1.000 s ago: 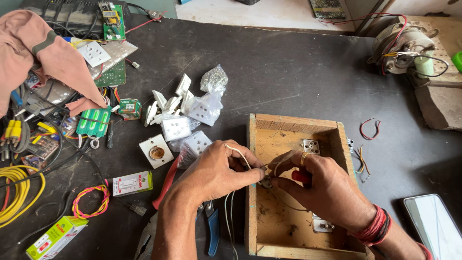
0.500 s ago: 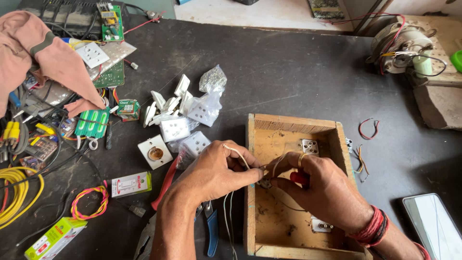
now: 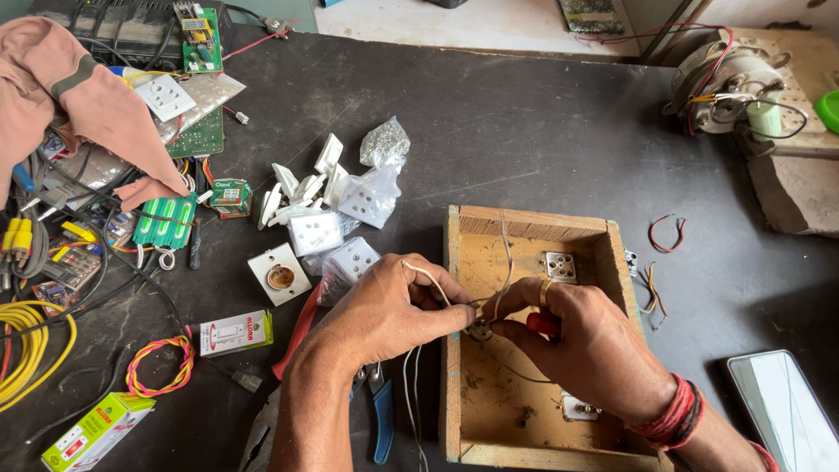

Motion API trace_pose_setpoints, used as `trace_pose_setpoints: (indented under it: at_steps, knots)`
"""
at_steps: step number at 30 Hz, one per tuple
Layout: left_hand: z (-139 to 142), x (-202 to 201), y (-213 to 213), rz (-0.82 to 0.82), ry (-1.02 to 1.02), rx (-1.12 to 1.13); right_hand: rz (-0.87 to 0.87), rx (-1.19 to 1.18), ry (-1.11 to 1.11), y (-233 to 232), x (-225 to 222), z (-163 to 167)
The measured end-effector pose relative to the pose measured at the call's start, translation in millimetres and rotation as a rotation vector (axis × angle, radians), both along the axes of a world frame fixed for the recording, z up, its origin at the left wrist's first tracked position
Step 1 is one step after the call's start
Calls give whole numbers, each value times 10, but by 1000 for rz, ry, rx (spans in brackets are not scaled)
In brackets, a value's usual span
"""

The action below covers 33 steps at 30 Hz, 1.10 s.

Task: The person assembles electrical components inside a wooden box. They use a screwdriver to tighten wires into terminal blocks and a socket, then use pliers to strip wire insulation and cut a wire.

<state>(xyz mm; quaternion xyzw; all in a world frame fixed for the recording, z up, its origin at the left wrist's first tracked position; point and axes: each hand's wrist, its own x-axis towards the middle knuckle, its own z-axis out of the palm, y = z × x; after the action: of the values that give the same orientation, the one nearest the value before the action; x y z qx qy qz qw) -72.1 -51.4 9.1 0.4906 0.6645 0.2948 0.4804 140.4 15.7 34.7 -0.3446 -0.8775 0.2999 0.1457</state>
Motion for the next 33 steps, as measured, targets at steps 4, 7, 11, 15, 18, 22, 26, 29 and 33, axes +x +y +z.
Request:
trace_pose_setpoints:
  at_steps: [4, 7, 11, 15, 18, 22, 26, 29, 33]
  knots:
    - [-3, -6, 7, 24, 19, -37, -58, -7, -199, 8, -25, 62]
    - [-10, -13, 11, 11, 8, -11, -148, -3, -467, -20, -59, 98]
    - [-25, -18, -1, 11, -9, 23, -130, 9, -199, -73, -90, 97]
    - [-28, -22, -10, 15, 3, 42, -108, -30, -188, -74, -71, 67]
    - [-20, -11, -8, 7, 9, 40, -53, 40, -105, -65, -59, 33]
    - [-41, 5, 5, 2, 76, 29, -120, -44, -197, -34, -31, -10]
    - [-138, 16, 28, 38, 61, 61, -225, -144, -234, -10, -11, -90]
    - [-235, 24, 57, 121, 4, 11, -10, -96, 175, 20, 2, -154]
    - [-296, 32, 101, 195, -58, 123, -171, -495, 123, 82, 73, -158]
